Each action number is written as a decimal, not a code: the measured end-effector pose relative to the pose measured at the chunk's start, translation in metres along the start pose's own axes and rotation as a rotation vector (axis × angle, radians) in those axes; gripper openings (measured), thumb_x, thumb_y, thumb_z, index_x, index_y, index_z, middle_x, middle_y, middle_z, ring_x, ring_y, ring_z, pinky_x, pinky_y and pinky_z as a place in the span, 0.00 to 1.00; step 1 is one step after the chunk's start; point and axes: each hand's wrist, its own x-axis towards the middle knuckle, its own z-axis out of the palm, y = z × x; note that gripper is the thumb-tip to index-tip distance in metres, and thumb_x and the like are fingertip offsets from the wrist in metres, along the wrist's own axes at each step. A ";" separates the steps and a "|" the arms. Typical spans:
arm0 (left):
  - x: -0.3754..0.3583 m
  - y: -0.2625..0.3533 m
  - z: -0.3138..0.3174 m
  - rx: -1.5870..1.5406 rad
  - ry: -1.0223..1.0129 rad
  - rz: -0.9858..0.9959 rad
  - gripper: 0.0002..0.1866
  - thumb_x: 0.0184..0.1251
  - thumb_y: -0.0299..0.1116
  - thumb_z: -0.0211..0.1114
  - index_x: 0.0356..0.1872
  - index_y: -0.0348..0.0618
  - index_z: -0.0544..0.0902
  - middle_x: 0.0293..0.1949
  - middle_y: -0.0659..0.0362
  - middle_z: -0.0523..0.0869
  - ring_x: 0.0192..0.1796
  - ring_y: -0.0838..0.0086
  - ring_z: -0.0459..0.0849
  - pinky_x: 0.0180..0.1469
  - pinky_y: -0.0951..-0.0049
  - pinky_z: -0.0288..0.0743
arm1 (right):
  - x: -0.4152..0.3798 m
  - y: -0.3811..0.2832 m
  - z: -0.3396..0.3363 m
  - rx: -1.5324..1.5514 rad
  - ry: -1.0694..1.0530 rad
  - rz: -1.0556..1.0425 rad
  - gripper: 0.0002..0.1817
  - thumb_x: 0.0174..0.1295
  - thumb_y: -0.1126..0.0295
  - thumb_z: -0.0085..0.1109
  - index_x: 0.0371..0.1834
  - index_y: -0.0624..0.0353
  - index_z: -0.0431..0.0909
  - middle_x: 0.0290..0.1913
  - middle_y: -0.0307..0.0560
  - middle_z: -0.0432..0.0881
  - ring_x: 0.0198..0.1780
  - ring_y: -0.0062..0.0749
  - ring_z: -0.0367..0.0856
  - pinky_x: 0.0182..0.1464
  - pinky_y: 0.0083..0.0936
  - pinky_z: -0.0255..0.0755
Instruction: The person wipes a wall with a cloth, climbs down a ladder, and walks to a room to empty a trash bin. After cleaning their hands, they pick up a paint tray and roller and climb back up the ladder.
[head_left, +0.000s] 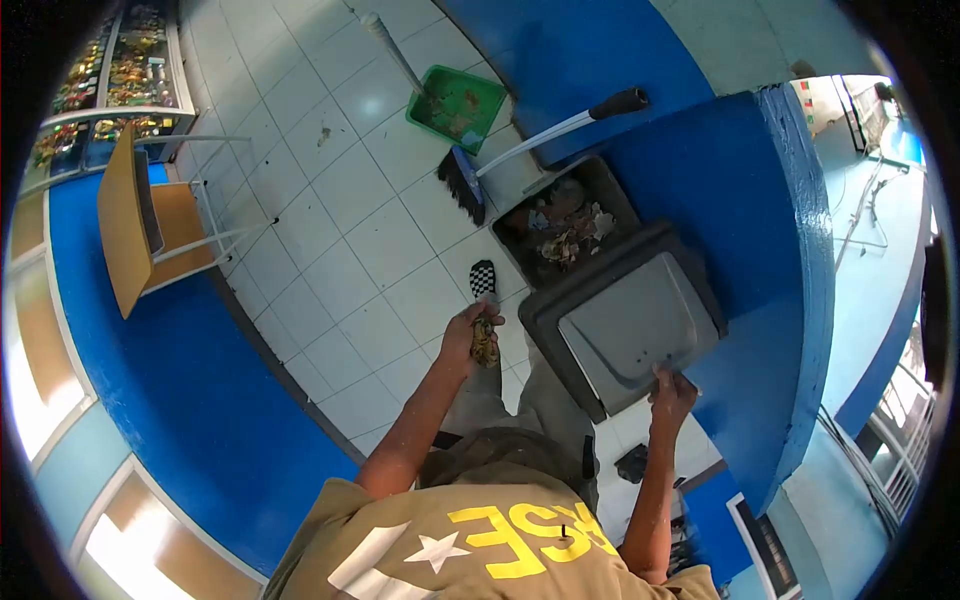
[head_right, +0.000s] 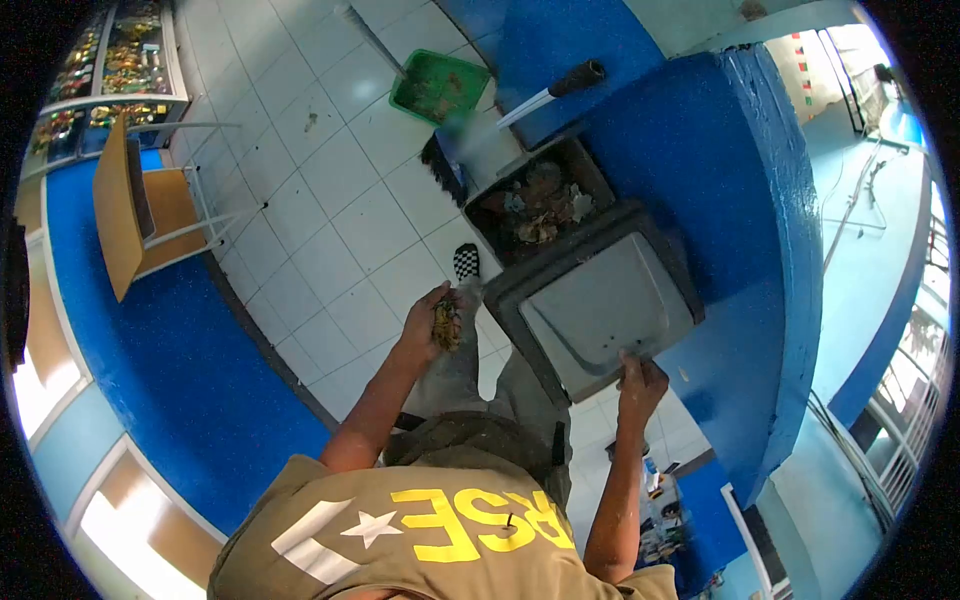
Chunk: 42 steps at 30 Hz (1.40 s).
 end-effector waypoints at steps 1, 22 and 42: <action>0.004 0.004 0.002 0.015 0.002 -0.011 0.14 0.74 0.43 0.54 0.41 0.43 0.79 0.33 0.57 0.83 0.28 0.74 0.78 0.29 0.73 0.74 | -0.006 0.009 -0.001 0.003 0.008 0.016 0.21 0.57 0.61 0.63 0.14 0.65 0.72 0.12 0.41 0.67 0.14 0.25 0.63 0.21 0.30 0.59; 0.043 -0.026 0.022 0.263 -0.091 -0.157 0.15 0.72 0.47 0.57 0.40 0.45 0.79 0.32 0.59 0.84 0.24 0.74 0.77 0.24 0.71 0.72 | -0.057 0.080 -0.016 0.043 0.288 0.297 0.21 0.54 0.62 0.67 0.11 0.62 0.72 0.12 0.39 0.68 0.15 0.24 0.64 0.20 0.24 0.59; 0.037 -0.046 0.017 0.750 -0.324 0.017 0.19 0.66 0.46 0.66 0.49 0.41 0.82 0.39 0.61 0.83 0.28 0.78 0.77 0.29 0.74 0.76 | -0.044 0.078 0.004 -0.014 0.202 0.016 0.21 0.57 0.63 0.67 0.14 0.64 0.71 0.15 0.36 0.69 0.21 0.21 0.63 0.25 0.27 0.56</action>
